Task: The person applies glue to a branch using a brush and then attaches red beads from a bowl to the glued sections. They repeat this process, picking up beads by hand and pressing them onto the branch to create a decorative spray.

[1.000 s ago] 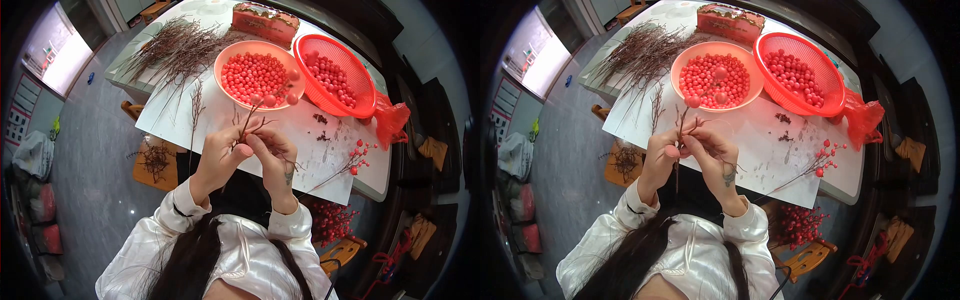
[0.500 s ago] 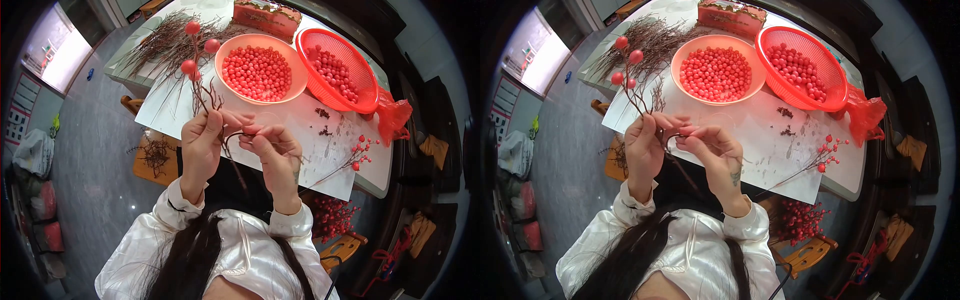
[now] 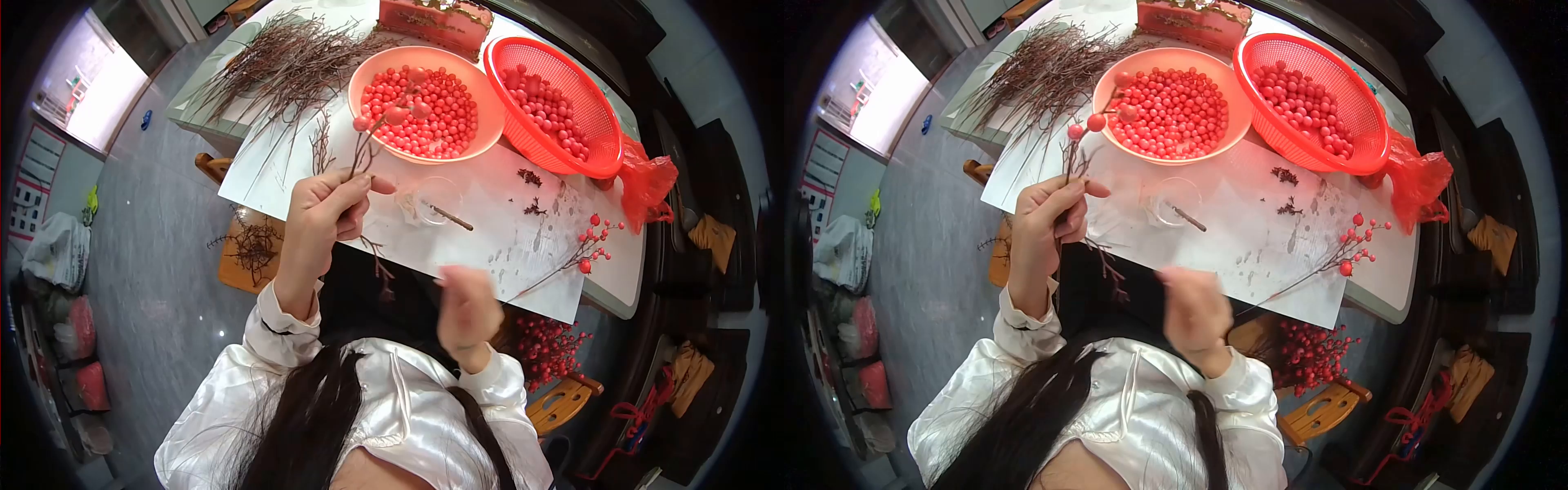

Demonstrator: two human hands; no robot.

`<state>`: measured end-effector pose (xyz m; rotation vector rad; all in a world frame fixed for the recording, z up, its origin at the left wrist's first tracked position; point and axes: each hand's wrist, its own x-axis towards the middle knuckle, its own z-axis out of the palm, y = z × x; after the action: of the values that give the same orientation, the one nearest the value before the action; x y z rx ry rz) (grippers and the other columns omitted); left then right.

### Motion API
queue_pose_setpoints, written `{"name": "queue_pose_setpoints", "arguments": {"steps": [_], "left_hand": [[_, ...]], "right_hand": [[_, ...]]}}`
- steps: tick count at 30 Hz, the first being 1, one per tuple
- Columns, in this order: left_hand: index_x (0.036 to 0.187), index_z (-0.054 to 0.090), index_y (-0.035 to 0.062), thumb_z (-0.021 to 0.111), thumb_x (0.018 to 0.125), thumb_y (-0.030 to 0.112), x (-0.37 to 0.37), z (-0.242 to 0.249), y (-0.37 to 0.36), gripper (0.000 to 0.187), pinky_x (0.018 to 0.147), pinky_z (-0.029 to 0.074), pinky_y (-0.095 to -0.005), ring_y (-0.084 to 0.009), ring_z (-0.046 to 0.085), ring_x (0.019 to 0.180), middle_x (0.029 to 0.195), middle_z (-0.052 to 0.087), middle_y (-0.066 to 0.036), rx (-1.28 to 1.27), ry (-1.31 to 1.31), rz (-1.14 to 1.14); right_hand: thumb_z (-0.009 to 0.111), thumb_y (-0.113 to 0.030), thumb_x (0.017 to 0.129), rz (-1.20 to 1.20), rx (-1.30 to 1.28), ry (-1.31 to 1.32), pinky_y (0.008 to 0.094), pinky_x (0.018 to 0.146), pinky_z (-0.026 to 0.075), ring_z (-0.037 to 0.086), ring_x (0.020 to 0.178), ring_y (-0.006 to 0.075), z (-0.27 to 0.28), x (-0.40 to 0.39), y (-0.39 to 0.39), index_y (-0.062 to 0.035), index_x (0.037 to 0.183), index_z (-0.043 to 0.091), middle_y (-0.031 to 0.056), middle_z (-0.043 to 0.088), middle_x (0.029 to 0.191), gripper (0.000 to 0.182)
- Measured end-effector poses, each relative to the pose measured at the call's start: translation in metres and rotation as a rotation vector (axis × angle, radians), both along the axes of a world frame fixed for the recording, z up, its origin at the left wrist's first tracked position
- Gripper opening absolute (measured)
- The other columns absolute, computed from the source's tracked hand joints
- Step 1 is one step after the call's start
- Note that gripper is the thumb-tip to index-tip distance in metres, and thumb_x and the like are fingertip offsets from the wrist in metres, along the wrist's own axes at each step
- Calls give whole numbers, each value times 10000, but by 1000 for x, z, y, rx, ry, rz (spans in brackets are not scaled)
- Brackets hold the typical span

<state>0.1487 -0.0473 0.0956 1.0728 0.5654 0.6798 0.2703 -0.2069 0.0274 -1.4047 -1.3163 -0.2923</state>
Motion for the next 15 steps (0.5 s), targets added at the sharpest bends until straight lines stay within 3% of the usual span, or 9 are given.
{"name": "queue_pose_setpoints", "arguments": {"steps": [1,2,4,5,11,12,15], "left_hand": [[950,604,-69,463,879,98,2,-4,1,230,386,191,-174,-6,268,427,548,395,51,3,15,-42],[963,595,-71,458,880,105,5,-6,0,238,396,198,-171,-9,276,435,552,397,48,24,28,-60],[990,578,-75,448,882,118,14,-10,-5,257,415,213,-163,-13,292,449,559,400,42,66,53,-101],[980,568,-59,463,891,122,16,-10,-6,227,442,228,-155,-17,303,470,596,486,9,52,35,-125],[911,545,-13,533,880,119,23,-26,-5,136,502,364,-160,-51,425,494,726,621,-84,164,50,-57],[902,547,-13,540,876,115,23,-28,-5,131,517,385,-165,-57,442,496,722,620,-83,179,52,-54],[873,553,-14,556,866,108,23,-30,-6,121,547,432,-177,-69,473,495,710,613,-78,186,53,-48]], "right_hand": [[497,75,824,-97,-10,237,212,533,411,495,586,115,-5,6,-8,37,961,562,75,577,815,156],[520,53,822,-169,14,258,182,549,368,431,611,76,-15,22,-9,9,1085,508,29,517,843,267],[555,13,820,-164,-126,525,169,574,357,415,647,55,-3,33,-7,-22,1181,442,6,469,847,380],[599,-13,803,-137,-197,572,160,550,341,406,624,38,-4,38,-5,-39,1219,414,-1,452,856,456],[643,-27,788,3,-362,635,149,503,327,414,588,20,-11,39,24,-6,1143,512,-25,465,743,379],[622,-39,813,-2,-349,541,162,506,341,429,588,30,-9,40,28,-1,1050,586,-14,490,732,242],[604,-66,835,-60,-334,375,177,502,344,429,580,41,-6,42,34,-1,970,622,-1,511,723,151]]}}
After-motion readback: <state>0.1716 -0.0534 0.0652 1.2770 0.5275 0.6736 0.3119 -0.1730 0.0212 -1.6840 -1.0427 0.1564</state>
